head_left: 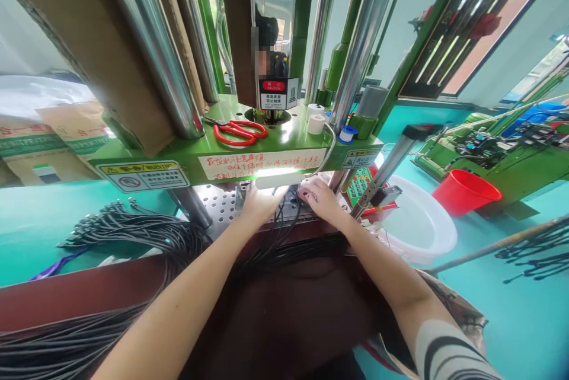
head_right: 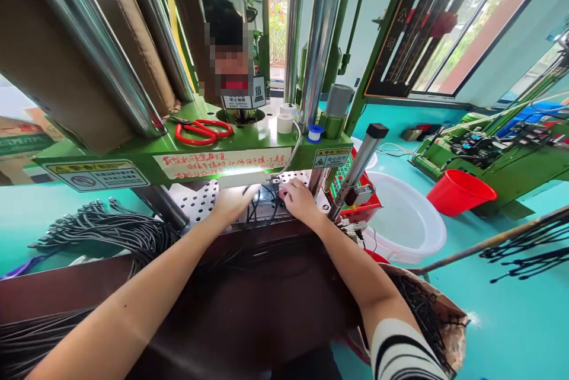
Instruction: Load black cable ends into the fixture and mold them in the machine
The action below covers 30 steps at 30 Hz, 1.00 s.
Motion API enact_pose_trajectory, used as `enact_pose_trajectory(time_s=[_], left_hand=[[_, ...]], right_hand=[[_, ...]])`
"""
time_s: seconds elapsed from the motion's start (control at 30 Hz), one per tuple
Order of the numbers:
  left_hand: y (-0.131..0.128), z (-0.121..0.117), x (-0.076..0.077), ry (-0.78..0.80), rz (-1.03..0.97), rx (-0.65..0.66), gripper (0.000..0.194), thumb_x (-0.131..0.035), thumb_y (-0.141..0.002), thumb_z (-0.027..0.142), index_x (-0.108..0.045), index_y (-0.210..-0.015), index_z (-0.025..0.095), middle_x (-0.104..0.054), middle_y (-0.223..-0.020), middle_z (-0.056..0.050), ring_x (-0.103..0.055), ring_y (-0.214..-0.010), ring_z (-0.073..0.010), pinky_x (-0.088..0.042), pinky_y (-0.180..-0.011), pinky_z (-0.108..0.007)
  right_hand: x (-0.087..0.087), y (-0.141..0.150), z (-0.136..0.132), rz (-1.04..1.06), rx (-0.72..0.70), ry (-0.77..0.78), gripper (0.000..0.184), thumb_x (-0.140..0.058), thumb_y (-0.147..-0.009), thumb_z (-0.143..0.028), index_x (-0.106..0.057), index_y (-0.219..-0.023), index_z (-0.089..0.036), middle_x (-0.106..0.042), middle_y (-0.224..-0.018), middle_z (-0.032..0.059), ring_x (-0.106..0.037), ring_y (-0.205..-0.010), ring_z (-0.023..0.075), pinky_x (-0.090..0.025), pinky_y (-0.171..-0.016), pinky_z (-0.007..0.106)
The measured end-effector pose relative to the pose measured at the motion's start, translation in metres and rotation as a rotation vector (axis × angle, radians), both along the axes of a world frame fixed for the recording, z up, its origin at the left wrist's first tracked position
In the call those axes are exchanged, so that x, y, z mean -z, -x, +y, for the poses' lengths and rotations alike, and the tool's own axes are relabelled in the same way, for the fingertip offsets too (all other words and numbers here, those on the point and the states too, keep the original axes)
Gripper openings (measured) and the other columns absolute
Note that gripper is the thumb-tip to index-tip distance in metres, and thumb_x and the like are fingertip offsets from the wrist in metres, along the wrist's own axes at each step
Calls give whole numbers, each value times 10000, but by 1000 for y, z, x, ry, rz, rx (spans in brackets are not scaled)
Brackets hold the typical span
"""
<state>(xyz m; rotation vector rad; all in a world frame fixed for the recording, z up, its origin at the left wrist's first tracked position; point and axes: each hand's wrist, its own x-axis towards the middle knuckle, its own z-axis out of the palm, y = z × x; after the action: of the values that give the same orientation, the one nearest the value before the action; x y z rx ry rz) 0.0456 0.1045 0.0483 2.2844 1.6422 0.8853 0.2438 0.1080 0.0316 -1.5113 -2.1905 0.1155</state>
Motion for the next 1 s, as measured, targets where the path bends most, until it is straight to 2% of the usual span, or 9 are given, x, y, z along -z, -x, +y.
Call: enact_pose_trajectory(time_s=[0.1,0.27,0.43,0.57,0.67,0.73,0.83,0.9,1.0], left_hand=[[-5,-8,-10,-1,203,186,361,-365,-839,478,-631,-900,243,-656,-984,-43,-572,-960,-216,-393,-852,-359],[22,-11,-4,-60,289,252,397,-321,-868,444,-583,-1023,190,-627,-1079,-73,-550,-1014,-208,-392,-889,-341],[49,-14,20,-63,341,332,402,-309,-875,420,-552,-1097,189,-584,-1163,-71,-502,-1099,-205,-386,-937,-348],[50,-16,31,-106,405,298,422,-283,-887,401,-531,-1129,160,-543,-1217,-97,-462,-1148,-224,-384,-942,-369],[40,-13,32,-144,408,261,420,-259,-896,391,-523,-1132,165,-547,-1215,-85,-465,-1144,-211,-388,-934,-353],[32,-10,31,-149,420,226,412,-256,-898,388,-540,-1102,169,-569,-1185,-79,-479,-1128,-206,-395,-918,-339],[24,-9,29,-145,451,111,422,-285,-885,416,-539,-1099,155,-580,-1161,-103,-510,-1091,-234,-414,-873,-357],[24,-10,27,-145,462,49,444,-301,-878,428,-506,-1147,139,-576,-1167,-119,-526,-1070,-249,-419,-852,-371],[33,-11,26,-128,487,12,430,-311,-880,403,-490,-1163,134,-582,-1159,-121,-536,-1057,-252,-409,-859,-373]], right_hand=[[1,-28,-61,-44,-105,100,327,-375,-814,-135,-636,-1010,-163,-653,-948,64,-585,-881,157,-409,-813,250],[8,-57,-142,-244,-174,315,280,-415,-837,-213,-620,-1028,-211,-674,-874,45,-616,-779,161,-415,-715,240],[17,-53,-167,-357,-102,240,256,-378,-854,-180,-607,-968,-180,-637,-816,58,-590,-656,150,-384,-591,240],[9,-37,-173,-139,-157,128,222,-411,-807,-148,-596,-930,-151,-602,-763,54,-557,-648,141,-387,-595,237],[-1,-26,-161,162,-205,94,181,-439,-794,-162,-598,-880,-162,-586,-735,35,-539,-654,125,-402,-618,226],[-4,-19,-138,326,-132,95,172,-430,-820,-206,-594,-862,-177,-575,-693,14,-530,-639,123,-408,-622,232],[-1,-6,-84,461,11,160,328,-425,-796,-196,-495,-1115,-161,-529,-585,-39,-502,-552,125,-408,-580,240],[1,5,-48,430,68,191,469,-398,-772,-152,-383,-1240,-119,-535,-571,-46,-521,-570,135,-416,-594,242],[-1,21,-8,203,95,189,458,-343,-814,-173,-365,-1268,-115,-607,-666,-4,-571,-693,155,-426,-654,244]])
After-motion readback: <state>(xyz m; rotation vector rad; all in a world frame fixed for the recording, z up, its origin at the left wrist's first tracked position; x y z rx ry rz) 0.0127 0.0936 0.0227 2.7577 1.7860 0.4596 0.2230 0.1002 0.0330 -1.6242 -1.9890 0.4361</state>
